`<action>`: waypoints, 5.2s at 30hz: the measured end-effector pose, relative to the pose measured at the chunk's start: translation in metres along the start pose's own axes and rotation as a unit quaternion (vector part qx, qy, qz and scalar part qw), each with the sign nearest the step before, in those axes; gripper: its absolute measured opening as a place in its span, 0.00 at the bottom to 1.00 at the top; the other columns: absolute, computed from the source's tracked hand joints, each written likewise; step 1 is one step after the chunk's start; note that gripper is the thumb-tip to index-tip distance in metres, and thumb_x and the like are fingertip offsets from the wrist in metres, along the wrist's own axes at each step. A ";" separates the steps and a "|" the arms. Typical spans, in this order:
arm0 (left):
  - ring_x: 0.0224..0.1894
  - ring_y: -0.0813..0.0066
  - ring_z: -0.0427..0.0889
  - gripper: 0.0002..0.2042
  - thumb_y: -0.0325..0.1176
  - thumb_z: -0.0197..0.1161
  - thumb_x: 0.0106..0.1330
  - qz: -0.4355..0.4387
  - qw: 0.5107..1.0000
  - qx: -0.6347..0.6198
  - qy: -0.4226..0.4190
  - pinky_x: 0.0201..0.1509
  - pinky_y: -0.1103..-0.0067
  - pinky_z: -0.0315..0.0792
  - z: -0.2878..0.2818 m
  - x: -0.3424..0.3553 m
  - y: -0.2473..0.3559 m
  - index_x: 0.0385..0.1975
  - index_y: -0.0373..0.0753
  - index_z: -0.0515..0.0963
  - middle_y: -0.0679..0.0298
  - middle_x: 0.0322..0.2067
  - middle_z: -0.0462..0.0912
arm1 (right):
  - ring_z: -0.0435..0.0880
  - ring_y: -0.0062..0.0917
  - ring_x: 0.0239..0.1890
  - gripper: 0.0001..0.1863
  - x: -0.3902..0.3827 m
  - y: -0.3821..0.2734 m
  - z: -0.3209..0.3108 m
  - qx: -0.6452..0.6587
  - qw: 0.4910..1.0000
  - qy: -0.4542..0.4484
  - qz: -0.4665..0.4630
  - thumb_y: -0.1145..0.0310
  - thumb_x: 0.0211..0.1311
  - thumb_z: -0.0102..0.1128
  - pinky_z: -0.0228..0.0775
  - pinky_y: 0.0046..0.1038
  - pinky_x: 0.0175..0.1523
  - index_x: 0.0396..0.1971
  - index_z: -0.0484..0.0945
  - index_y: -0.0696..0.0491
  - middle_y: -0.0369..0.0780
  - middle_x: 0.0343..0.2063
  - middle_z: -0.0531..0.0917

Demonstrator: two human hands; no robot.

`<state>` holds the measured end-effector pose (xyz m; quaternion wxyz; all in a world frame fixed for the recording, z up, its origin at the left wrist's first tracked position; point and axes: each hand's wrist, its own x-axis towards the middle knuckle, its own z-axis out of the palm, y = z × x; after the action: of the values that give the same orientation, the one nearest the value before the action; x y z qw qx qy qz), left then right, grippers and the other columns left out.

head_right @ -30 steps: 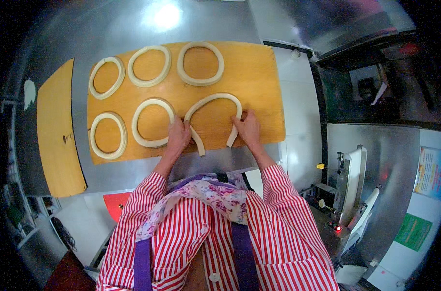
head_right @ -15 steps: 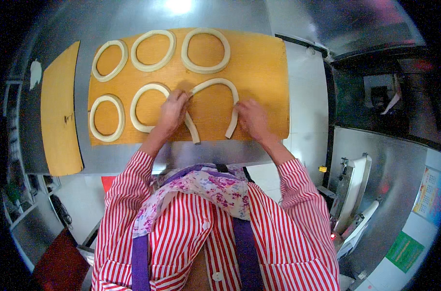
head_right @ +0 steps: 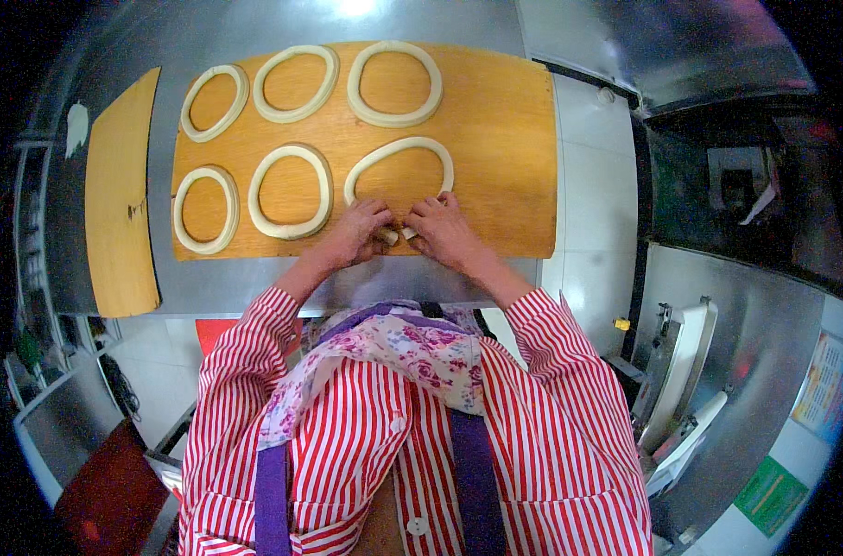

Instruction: The person shapes long strips of dough into circular rings by hand on a wooden board. They repeatedly pick up a strip, form it into a circle, and press the ends together to seal the ring, placing the finished rings in rows on the board.

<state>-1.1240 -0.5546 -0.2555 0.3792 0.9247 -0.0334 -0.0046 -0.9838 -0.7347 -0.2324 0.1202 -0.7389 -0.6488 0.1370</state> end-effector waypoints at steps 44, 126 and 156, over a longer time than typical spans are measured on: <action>0.47 0.58 0.74 0.15 0.37 0.66 0.52 -0.038 0.987 0.057 0.148 0.58 0.60 0.61 0.044 -0.011 0.013 0.40 0.41 0.79 0.58 0.38 0.75 | 0.79 0.34 0.48 0.15 -0.004 0.001 0.009 0.132 0.986 -0.002 0.104 0.64 0.51 0.67 0.58 0.43 0.60 0.42 0.83 0.48 0.40 0.40 0.83; 0.46 0.57 0.79 0.08 0.30 0.66 0.57 -0.016 0.985 -0.019 0.170 0.68 0.58 0.61 0.039 -0.036 -0.001 0.35 0.38 0.82 0.58 0.36 0.82 | 0.79 0.30 0.43 0.07 -0.010 -0.030 0.042 0.104 0.981 0.155 0.056 0.69 0.55 0.65 0.56 0.45 0.64 0.34 0.84 0.52 0.38 0.32 0.83; 0.51 0.52 0.76 0.14 0.33 0.65 0.58 -0.021 0.991 -0.034 0.127 0.67 0.59 0.61 0.027 -0.038 0.006 0.43 0.39 0.77 0.55 0.41 0.80 | 0.79 0.40 0.48 0.22 -0.026 -0.013 0.037 0.175 0.890 0.285 0.308 0.57 0.52 0.69 0.67 0.42 0.56 0.44 0.82 0.55 0.46 0.41 0.82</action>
<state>-1.1630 -0.5755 -0.2713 0.4116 0.9047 0.0345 0.1041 -1.0121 -0.7584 -0.2614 0.3796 -0.8759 -0.2914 0.0619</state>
